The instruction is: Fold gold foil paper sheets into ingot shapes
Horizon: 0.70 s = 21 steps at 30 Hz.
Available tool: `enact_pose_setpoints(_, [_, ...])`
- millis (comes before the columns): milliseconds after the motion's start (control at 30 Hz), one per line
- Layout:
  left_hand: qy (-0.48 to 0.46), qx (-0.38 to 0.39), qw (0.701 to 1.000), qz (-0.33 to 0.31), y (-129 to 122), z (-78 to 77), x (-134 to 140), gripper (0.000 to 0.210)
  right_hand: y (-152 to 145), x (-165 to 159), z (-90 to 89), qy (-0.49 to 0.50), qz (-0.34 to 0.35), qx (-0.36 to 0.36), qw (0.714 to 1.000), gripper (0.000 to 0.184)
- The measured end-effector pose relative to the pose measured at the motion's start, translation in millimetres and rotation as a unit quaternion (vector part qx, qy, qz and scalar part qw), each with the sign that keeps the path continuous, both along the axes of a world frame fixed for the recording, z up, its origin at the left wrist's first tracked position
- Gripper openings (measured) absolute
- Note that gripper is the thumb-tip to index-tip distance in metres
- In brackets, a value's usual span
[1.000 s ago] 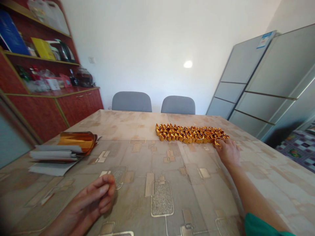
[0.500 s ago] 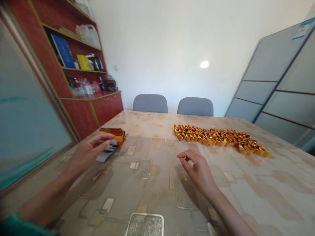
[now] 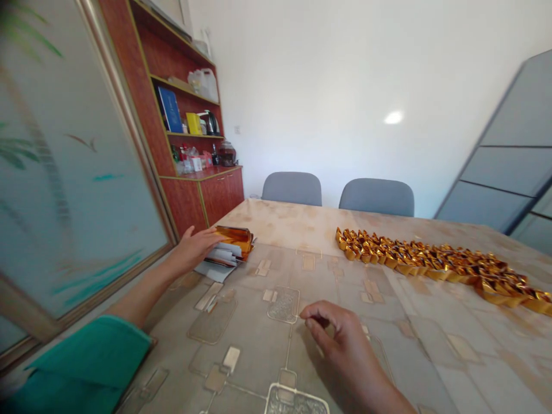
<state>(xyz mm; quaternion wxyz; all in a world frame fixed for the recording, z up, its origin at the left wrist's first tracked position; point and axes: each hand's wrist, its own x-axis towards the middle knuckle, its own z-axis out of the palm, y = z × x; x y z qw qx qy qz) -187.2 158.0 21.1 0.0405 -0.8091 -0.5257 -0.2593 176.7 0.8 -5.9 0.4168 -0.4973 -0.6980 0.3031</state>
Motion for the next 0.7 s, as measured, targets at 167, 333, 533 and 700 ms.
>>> enact_pose_setpoints(167, [0.036, -0.008, 0.999, 0.011, 0, 6.5, -5, 0.031, 2, 4, -5.8, -0.003, 0.009, -0.023, 1.000, 0.018])
enact_pose_setpoints(333, [0.051, -0.009, 0.998, 0.027, -6, 13.2, -8, 0.018, 2, 8, -5.3, -0.004, 0.004, -0.031, 0.999, 0.018])
enact_pose_setpoints(533, [0.017, 0.027, 0.995, 0.092, -12, 16.9, -11, 0.027, 3, 14, -2.8, 0.020, 0.001, -0.040, 0.999, 0.020])
enact_pose_setpoints(700, [-0.028, 0.088, 0.986, 0.138, -16, 17.5, -7, 0.031, 3, 16, -7.3, 0.066, -0.010, -0.062, 0.996, 0.027])
